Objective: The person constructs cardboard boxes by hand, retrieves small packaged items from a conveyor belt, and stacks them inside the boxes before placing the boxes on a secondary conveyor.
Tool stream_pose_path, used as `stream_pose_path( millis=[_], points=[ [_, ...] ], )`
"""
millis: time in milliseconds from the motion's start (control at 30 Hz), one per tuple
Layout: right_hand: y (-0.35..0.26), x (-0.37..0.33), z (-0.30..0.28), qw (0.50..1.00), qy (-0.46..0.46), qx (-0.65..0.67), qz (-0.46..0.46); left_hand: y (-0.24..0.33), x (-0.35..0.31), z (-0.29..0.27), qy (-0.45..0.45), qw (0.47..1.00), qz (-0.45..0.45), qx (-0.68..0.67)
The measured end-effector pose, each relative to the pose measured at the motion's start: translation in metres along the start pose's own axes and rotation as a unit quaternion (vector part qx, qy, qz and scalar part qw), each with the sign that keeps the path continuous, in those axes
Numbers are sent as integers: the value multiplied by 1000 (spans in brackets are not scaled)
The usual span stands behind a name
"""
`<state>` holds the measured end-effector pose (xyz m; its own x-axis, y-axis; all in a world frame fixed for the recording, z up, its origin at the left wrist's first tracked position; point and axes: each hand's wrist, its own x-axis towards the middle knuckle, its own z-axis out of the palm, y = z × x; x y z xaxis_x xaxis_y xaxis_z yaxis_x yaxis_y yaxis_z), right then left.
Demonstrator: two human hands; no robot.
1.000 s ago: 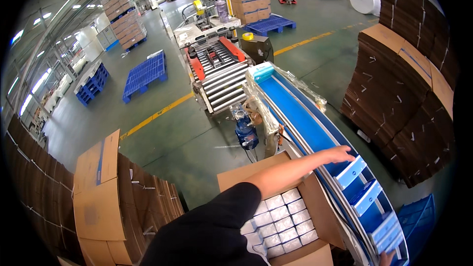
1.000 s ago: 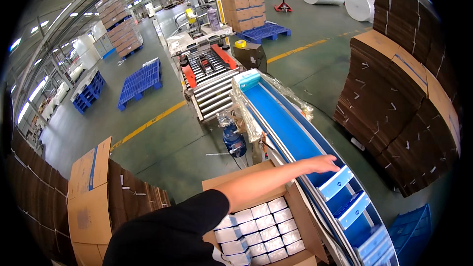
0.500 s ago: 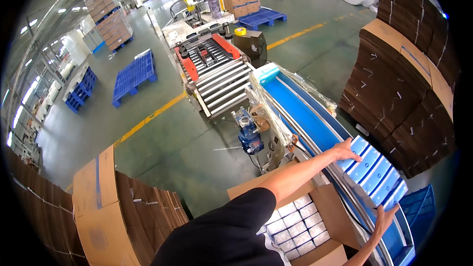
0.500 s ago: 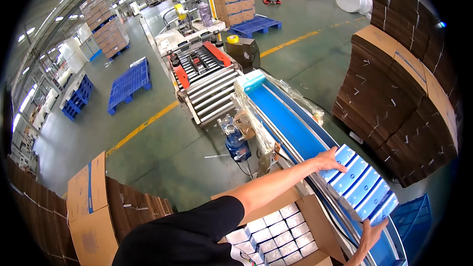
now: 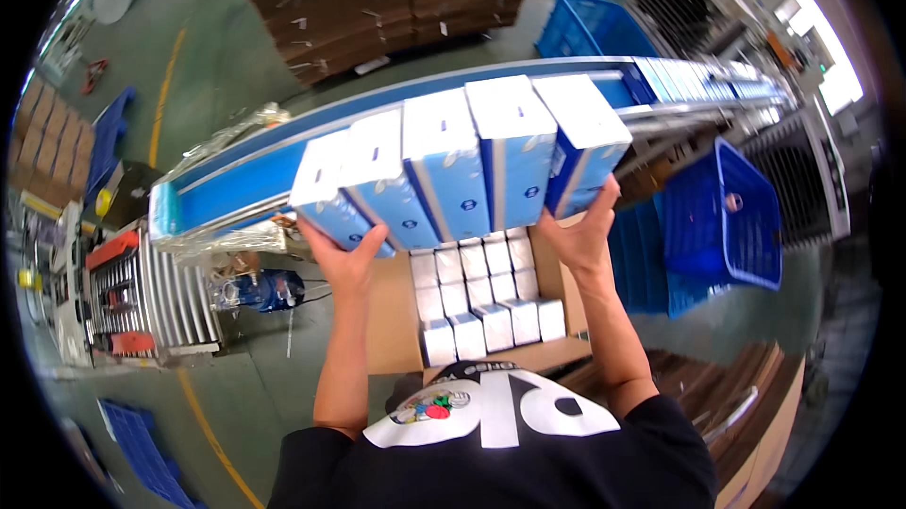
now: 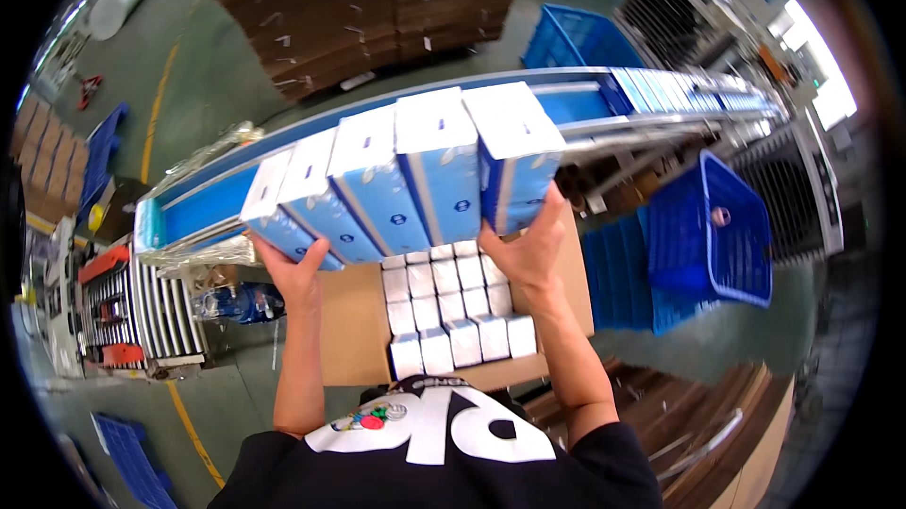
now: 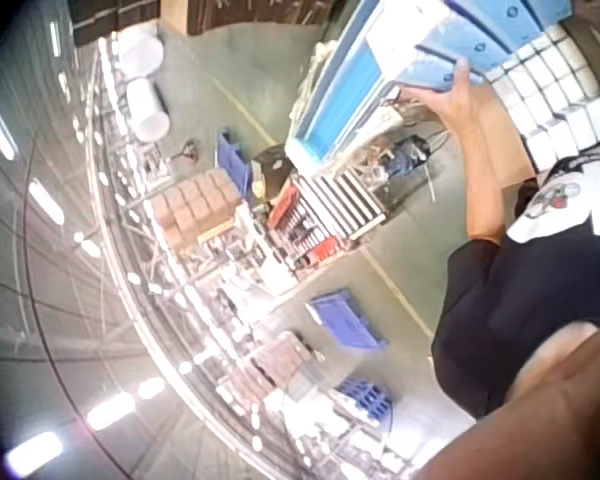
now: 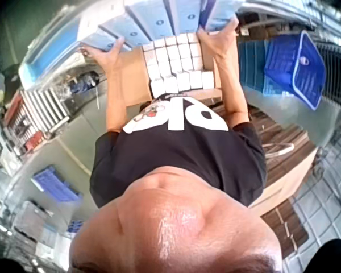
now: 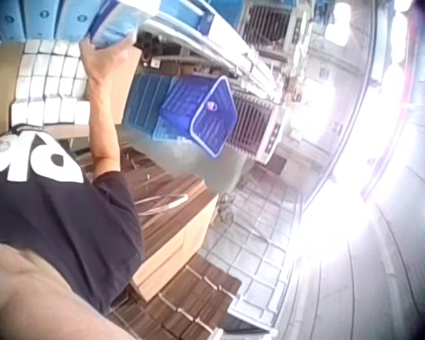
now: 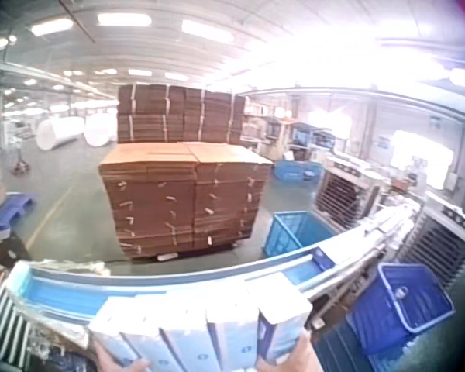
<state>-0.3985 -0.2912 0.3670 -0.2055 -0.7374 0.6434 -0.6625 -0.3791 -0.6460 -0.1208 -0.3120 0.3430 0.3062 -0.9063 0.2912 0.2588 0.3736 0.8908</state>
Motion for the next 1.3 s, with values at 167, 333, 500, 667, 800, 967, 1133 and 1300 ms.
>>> stream_pose_path(
  millis=[167, 333, 500, 667, 800, 967, 1133, 1300],
  points=[
    [6, -59, -44, 1000, 6, -6, 22, -4, -69, 0, -24, 998, -36, 41],
    [6, -111, -63, 989, -25, -36, 143, 1, -106, -5, -36, 991, -115, 60],
    [10, -139, -81, 966, -72, -65, 238, -19, -143, -14, -89, 969, -167, 162],
    [92, -178, -73, 817, -411, -229, 334, -88, -162, -27, -274, 798, -266, 466],
    [146, -145, -8, 697, -620, -294, 207, -202, -118, -42, -533, 539, -338, 558],
    [189, -156, 79, 711, -649, -250, 99, -290, -101, -98, -668, 438, -341, 497],
    [223, -174, 36, 696, -708, -32, 119, -229, -142, 5, -601, 534, -341, 487],
    [251, -21, -82, 683, -542, 345, 349, -195, -140, 10, -556, 591, -309, 496]
  ],
)
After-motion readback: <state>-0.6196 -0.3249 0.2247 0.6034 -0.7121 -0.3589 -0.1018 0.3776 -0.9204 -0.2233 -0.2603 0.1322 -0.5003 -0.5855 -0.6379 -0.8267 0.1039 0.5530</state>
